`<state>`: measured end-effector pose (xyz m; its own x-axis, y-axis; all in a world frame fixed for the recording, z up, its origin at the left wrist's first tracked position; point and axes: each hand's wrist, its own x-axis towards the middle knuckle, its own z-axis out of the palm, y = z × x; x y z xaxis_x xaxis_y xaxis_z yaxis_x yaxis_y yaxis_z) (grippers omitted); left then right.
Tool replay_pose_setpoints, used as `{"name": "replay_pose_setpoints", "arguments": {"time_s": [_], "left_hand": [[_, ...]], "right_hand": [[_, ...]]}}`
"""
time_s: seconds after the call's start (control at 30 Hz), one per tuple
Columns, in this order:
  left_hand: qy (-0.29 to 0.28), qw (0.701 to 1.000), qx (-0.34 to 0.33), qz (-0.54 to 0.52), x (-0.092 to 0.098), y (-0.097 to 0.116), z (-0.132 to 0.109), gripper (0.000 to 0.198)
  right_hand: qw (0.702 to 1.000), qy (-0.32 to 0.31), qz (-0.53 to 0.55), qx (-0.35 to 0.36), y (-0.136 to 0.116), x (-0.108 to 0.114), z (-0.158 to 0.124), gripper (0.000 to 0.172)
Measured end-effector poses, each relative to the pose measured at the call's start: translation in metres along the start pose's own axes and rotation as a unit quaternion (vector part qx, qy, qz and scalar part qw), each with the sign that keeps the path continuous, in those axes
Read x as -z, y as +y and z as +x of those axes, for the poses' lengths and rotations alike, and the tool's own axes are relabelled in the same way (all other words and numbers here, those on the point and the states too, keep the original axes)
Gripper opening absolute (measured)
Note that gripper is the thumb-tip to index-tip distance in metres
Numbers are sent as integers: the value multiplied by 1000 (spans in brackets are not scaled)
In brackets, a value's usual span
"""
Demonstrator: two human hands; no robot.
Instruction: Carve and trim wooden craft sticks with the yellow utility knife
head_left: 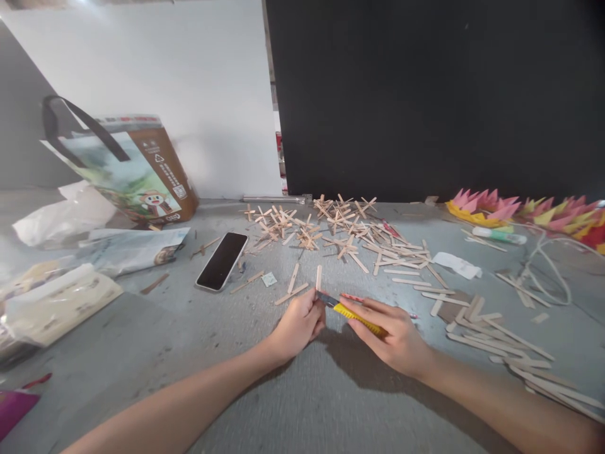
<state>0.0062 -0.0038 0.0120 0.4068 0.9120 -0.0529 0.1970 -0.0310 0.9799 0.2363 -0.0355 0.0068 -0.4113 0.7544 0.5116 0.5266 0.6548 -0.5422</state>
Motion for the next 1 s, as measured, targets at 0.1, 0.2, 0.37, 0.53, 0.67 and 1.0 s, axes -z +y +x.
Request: {"name": "replay_pose_setpoints", "arguments": {"time_s": [0.1,0.2,0.37,0.53,0.67,1.0], "left_hand": [[-16,1000,4,-5,0,-3,0,23],[-26,1000,-12,-6,1,-6,1,21],[-52,998,-19,-11,1,-6,1,17],[-29,999,1,-41,-1,-5,0,13],[-16,999,8,-38,-1,-4,-1,14],[-11,996,3,-87,0,-1,1,34]], "right_hand": [[1000,3,2,-9,-1,0,0,43],[1000,4,-4,-14,-1,1,1,42],[1000,0,-13,-19,-2,0,2,42],[999,1,-17,-30,-4,2,4,40],[999,3,-13,-34,-5,2,3,39],[1000,12,-11,-26,-5,2,4,40]]}}
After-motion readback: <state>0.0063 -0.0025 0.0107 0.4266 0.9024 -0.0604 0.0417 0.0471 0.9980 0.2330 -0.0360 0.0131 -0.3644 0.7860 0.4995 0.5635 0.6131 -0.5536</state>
